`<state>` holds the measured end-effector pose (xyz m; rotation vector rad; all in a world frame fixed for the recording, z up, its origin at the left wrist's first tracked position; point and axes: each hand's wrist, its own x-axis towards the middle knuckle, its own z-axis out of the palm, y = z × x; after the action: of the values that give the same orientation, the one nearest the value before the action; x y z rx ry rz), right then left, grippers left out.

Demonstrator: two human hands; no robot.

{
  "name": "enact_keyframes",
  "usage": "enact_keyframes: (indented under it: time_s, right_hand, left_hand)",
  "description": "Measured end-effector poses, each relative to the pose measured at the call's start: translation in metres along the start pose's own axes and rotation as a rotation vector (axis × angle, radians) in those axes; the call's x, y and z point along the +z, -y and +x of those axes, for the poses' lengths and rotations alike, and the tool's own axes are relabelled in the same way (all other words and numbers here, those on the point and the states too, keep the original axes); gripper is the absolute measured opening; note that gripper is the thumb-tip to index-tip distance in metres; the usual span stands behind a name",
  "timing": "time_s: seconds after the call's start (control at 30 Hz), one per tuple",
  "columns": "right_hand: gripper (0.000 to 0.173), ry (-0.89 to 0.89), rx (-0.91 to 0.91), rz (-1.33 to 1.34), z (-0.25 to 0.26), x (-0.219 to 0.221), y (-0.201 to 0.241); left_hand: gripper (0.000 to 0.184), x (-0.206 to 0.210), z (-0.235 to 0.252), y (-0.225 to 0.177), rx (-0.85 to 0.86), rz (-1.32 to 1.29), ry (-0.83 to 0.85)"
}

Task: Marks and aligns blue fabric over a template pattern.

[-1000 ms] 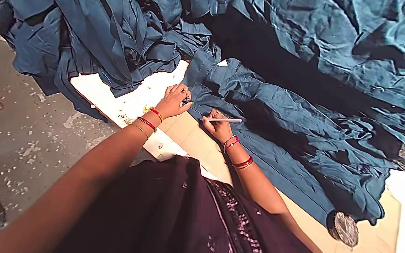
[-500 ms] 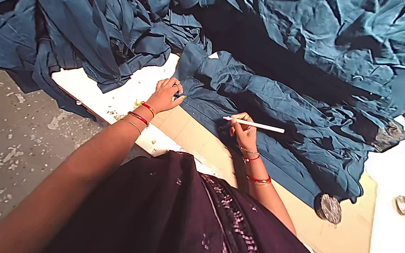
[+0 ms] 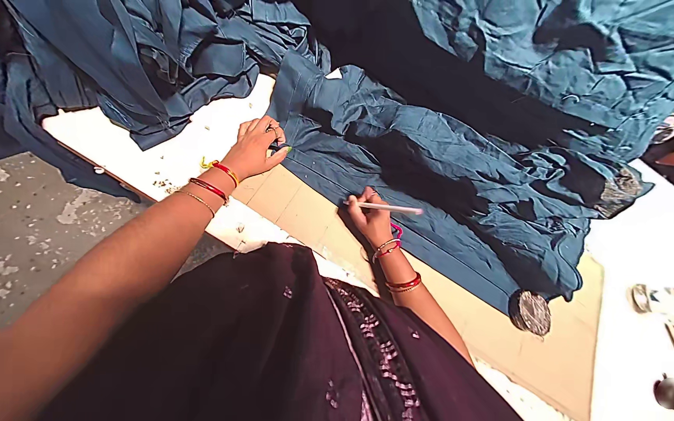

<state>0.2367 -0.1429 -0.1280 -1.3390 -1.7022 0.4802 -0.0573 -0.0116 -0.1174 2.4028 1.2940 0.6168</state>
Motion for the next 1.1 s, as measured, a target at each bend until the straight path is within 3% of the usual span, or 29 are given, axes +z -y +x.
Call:
enact_keyframes:
  time_s: [0.07,0.13,0.33,0.4,0.47,0.53,0.67,0.83,0.97,1.1]
  right_hand:
    - [0.021,-0.104,0.181,0.180,0.007,-0.003,-0.002]
    - [0.015,-0.108,0.234,0.181,0.009,-0.006,-0.003]
    - [0.022,-0.081,0.056,-0.118,0.013,0.004,-0.002]
    - [0.024,-0.137,0.237,0.090,0.013,-0.002,0.002]
    - [0.026,-0.303,0.480,0.551,0.017,-0.025,0.011]
    - [0.029,-0.394,0.532,0.778,0.006,-0.060,0.020]
    - [0.011,-0.168,0.378,0.455,-0.054,-0.090,0.004]
    - [0.007,-0.181,0.340,0.258,-0.077,-0.071,-0.008]
    - [0.011,-0.147,0.226,0.070,-0.078,-0.066,-0.009]
    - [0.021,-0.147,0.092,-0.300,-0.068,-0.062,-0.001]
  left_hand:
    - [0.032,0.000,0.000,0.000,-0.005,-0.003,-0.004]
    - [0.033,0.000,-0.001,-0.001,-0.005,-0.011,-0.004]
    - [0.035,0.002,0.000,0.002,0.005,-0.006,-0.015]
    - [0.035,0.002,-0.001,0.001,0.003,0.000,-0.006]
    - [0.034,0.000,0.000,0.001,0.000,-0.001,0.001]
    - [0.034,0.001,0.000,0.000,0.007,-0.005,-0.012]
    - [0.037,0.004,0.000,0.003,0.032,-0.014,-0.029]
    - [0.040,0.003,-0.001,0.004,0.011,-0.001,-0.006]
    - [0.043,0.004,0.000,0.004,0.011,-0.007,-0.013]
    - [0.046,0.005,-0.001,0.004,0.021,-0.016,-0.025]
